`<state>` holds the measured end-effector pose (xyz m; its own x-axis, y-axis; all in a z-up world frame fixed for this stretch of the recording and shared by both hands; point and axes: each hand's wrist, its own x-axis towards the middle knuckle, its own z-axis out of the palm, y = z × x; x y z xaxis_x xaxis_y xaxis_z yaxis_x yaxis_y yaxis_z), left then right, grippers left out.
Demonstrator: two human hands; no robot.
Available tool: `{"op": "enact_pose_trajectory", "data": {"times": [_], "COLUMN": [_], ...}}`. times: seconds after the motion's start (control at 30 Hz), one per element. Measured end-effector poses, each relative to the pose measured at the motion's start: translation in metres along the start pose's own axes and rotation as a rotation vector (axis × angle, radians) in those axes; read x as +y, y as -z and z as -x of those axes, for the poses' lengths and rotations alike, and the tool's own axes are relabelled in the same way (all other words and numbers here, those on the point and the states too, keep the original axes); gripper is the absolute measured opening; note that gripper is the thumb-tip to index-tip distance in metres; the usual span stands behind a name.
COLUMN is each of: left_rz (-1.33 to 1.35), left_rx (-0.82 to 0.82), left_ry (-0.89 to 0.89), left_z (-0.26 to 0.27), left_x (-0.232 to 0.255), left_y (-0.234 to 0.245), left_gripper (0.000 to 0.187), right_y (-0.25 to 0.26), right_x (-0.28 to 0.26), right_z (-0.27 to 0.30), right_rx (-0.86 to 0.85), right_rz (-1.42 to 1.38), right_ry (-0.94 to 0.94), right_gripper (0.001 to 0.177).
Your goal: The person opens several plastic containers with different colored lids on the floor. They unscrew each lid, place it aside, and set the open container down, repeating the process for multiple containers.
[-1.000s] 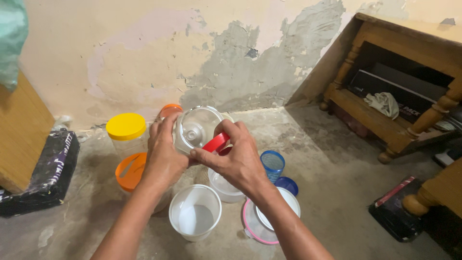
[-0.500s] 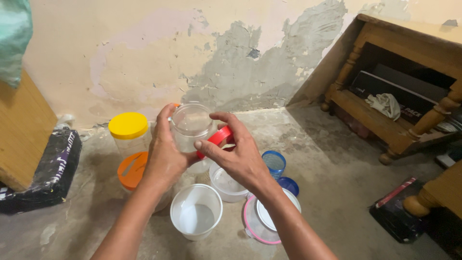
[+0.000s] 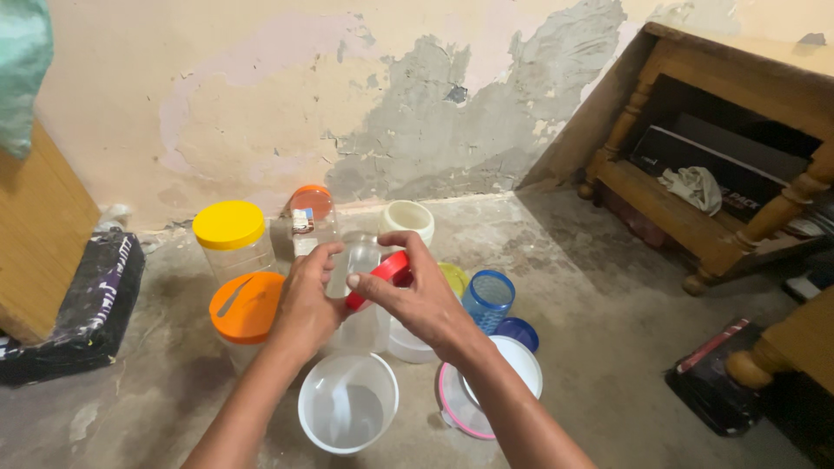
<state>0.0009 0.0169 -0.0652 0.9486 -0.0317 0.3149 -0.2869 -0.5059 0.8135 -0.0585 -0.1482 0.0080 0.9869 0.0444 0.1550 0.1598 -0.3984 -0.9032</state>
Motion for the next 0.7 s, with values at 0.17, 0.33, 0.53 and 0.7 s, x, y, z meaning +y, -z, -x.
{"op": "enact_pose_trajectory", "data": {"times": [0.17,0.33,0.53,0.7], "left_rz": [0.015,0.020,0.003,-0.002], "left_rx": [0.045,0.107,0.151,0.154], "left_ry": [-0.060,-0.062,0.018,0.033], "left_z": [-0.006,-0.010,-0.010,-0.010], "left_x": [-0.008,-0.008,-0.006,-0.004], "left_y": [-0.005,0.000,0.008,0.006], "left_gripper": [0.069,0.056,0.048,0.044], "right_y": [0.000,0.009,0.029,0.041], "right_x": [0.010,0.022,0.033,0.038], "right_z": [-0.003,-0.005,-0.008,-0.007], "right_rx": [0.060,0.166,0.237,0.315], "right_rz": [-0.038,-0.139,-0.088,0.034], "right_ry": [-0.115,-0.135,-0.184,-0.228], "right_gripper": [0.087,0.086,0.068,0.058]}}
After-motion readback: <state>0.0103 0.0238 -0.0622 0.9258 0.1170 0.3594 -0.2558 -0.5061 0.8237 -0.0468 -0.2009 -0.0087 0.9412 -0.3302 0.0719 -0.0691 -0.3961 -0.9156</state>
